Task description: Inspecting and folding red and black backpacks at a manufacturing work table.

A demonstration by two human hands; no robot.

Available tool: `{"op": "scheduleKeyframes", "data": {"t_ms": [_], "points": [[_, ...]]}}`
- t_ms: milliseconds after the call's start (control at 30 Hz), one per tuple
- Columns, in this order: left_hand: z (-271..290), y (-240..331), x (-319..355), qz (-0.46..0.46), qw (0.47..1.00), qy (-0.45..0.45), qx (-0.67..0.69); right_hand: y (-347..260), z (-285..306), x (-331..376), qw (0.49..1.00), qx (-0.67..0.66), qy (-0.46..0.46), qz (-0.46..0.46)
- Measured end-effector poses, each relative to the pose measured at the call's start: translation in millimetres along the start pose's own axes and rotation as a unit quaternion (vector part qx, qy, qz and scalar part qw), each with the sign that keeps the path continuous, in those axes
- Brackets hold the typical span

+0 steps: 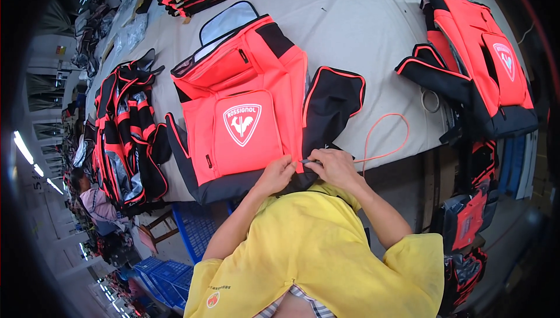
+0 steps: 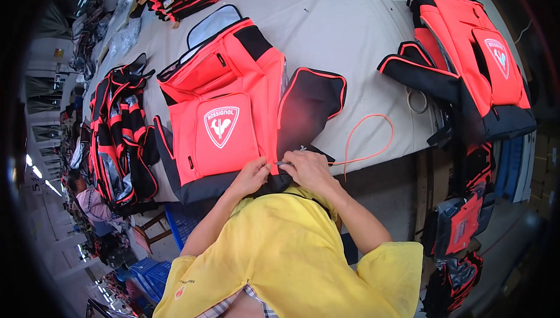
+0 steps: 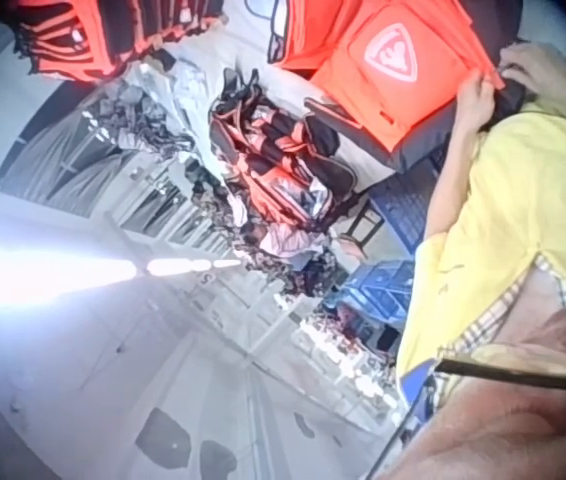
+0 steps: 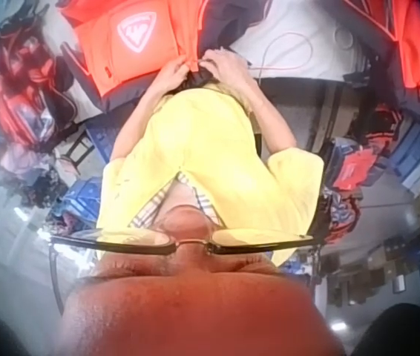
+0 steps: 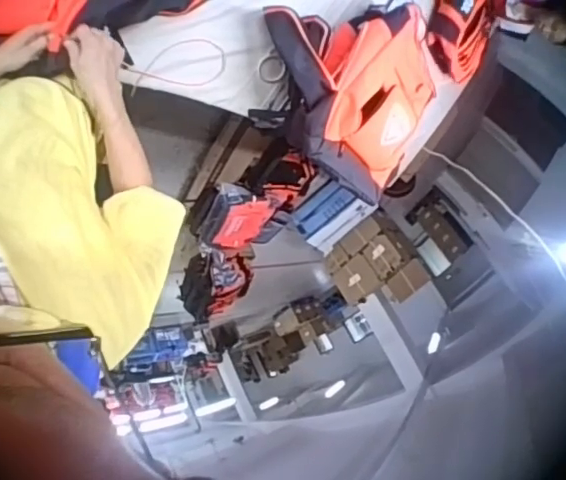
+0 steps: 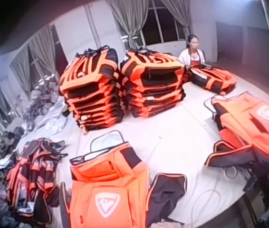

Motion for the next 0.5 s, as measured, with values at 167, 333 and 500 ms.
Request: {"op": "scheduleKeyframes", "data": {"t_ms": [167, 333, 500], "points": [[-1.0, -0.8, -0.6, -0.01, 1.0, -0.003, 0.007, 8.0, -4.3, 1.7, 0.999, -0.026, -0.013, -0.024], [0.1, 0.3, -3.0, -0.017, 0.999, 0.007, -0.026, 42.5, -28.3, 12.5, 0.849, -0.504, 0.033, -0.157], [2.9, -5.1, -3.7, -0.059, 0.995, 0.024, -0.081, 95.6, -18.7, 35.7, 0.759, -0.571, 0.161, -0.267]]}}
Point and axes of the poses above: each hand's wrist, its own x-axis away from the middle knuckle, its own z-axis out of the back of the hand, y = z × x, the point moved 5 cm from there along -x, towards the middle knuckle, and after that the axes turned 9 degrees about -z, right-handed, at the moved point
